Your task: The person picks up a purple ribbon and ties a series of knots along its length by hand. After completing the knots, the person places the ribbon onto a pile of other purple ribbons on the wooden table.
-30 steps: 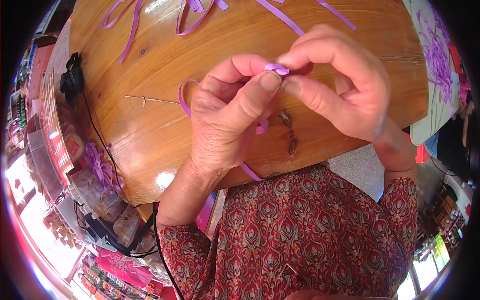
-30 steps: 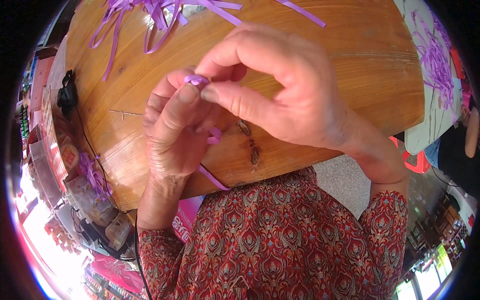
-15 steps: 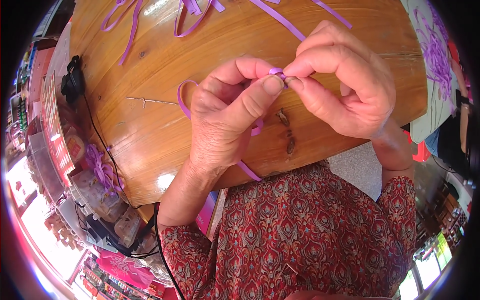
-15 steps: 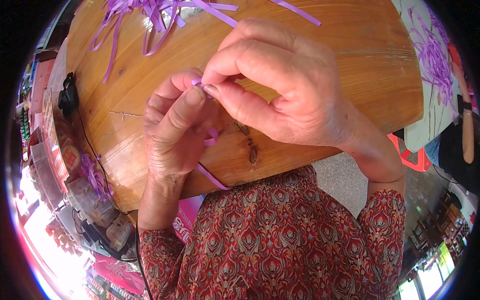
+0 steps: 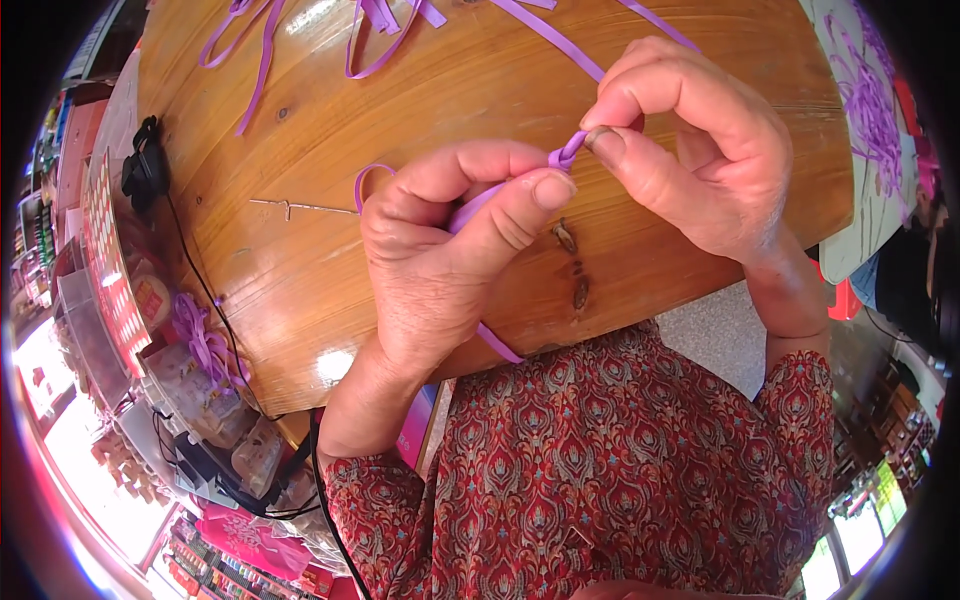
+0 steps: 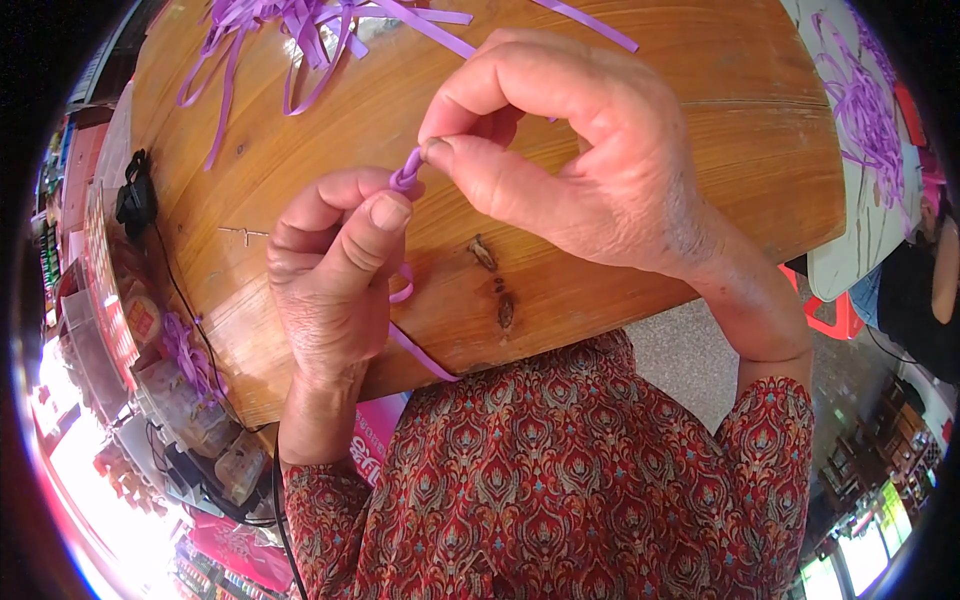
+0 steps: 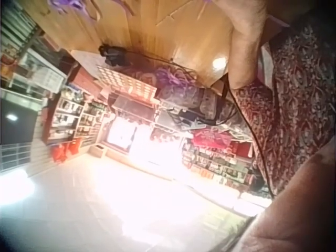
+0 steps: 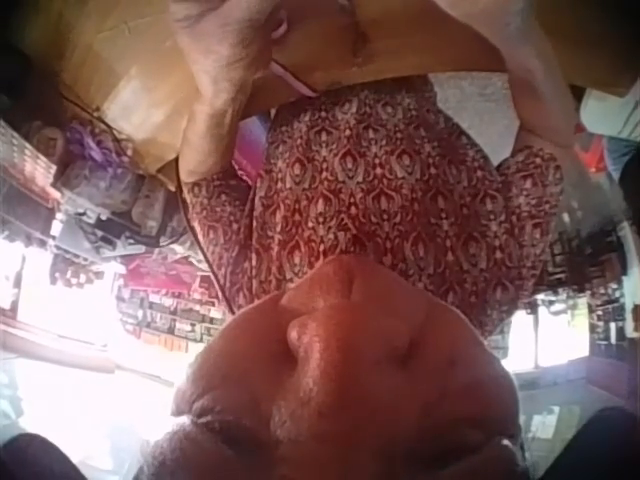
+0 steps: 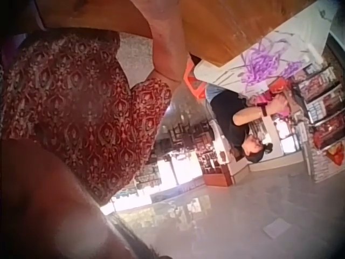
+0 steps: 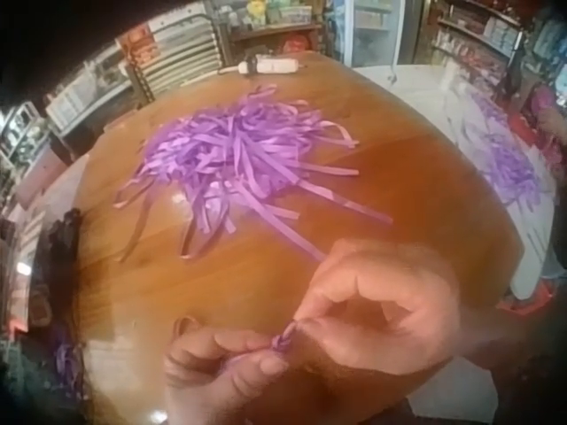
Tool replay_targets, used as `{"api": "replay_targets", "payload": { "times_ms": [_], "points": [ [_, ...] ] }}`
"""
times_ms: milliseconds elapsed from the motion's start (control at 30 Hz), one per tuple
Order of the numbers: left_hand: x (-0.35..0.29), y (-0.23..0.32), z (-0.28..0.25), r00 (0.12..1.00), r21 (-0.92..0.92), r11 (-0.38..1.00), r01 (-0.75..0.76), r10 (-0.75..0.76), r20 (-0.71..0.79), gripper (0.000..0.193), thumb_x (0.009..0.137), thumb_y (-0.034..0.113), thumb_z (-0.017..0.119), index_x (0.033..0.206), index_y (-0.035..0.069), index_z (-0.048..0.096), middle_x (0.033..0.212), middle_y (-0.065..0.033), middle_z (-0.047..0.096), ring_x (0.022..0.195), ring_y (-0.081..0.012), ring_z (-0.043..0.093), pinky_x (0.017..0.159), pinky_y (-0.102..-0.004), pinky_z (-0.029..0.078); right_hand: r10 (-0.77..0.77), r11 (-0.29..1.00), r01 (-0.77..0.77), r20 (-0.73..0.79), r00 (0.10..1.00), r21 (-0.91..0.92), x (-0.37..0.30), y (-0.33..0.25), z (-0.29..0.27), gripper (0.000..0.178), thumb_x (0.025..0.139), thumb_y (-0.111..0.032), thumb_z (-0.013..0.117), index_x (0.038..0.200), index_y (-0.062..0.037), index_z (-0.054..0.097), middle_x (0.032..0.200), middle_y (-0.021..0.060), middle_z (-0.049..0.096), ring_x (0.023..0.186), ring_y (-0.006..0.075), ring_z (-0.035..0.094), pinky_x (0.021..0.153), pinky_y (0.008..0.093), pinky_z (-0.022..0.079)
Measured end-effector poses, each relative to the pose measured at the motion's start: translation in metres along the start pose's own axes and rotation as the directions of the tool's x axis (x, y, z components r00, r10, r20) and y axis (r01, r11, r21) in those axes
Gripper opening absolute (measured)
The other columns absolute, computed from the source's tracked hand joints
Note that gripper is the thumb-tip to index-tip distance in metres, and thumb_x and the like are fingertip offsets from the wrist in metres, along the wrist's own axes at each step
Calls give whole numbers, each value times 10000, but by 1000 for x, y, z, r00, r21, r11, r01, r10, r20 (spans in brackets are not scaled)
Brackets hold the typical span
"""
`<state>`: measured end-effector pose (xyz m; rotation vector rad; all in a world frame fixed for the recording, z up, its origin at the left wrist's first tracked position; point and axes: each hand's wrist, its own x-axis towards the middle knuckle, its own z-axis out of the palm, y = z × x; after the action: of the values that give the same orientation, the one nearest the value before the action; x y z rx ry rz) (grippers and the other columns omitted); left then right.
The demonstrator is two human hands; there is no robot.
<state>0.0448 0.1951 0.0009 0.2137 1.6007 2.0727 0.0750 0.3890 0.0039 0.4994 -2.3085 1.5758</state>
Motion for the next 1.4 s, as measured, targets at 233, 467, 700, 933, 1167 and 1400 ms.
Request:
{"api": "replay_targets", "payload": {
  "times_ms": [233,467,700,933,1167,1400],
  "points": [
    [-2,4,-1,999,-43,998,50,-50,-2,81,803,60,726,869,29,693,758,26,643,665,-19,538,609,-166,439,-186,964,206,126,974,-170,8,-3,-7,346,717,-42,730,1036,48,626,945,133,604,826,206,581,723,303,463],
    [2,-3,-3,993,32,998,46,-49,111,79,828,60,693,895,18,695,782,3,651,711,-34,546,653,-175,436,-282,939,307,159,946,-158,3,5,0,375,667,-120,749,1010,12,675,878,104,612,746,210,573,642,306,470],
    [2,-1,-4,992,93,996,-19,7,123,65,825,49,691,879,14,696,762,1,635,703,-45,539,637,-183,422,-290,945,304,123,949,-122,1,5,-2,259,666,-54,760,898,19,669,787,87,584,660,202,538,565,298,431],
    [2,-2,-8,990,48,998,38,-44,133,42,820,36,694,855,14,691,762,9,629,708,-38,530,638,-178,417,-246,961,256,97,964,-103,1,6,-4,191,648,65,657,826,15,609,756,98,559,645,202,522,544,289,397],
    [1,-2,-7,998,103,993,-50,45,47,26,819,31,694,838,15,687,722,34,608,660,-16,493,593,-166,382,-276,949,281,56,959,-145,0,8,-3,214,638,85,616,835,6,585,745,92,556,643,202,515,572,307,395],
    [5,-1,-7,1000,3,1000,10,-9,-12,31,821,66,703,818,37,693,601,74,536,500,7,383,445,-166,270,-264,945,281,119,957,-166,3,6,-9,311,639,48,674,945,31,619,848,133,584,730,232,548,622,318,435]
  ]
}}
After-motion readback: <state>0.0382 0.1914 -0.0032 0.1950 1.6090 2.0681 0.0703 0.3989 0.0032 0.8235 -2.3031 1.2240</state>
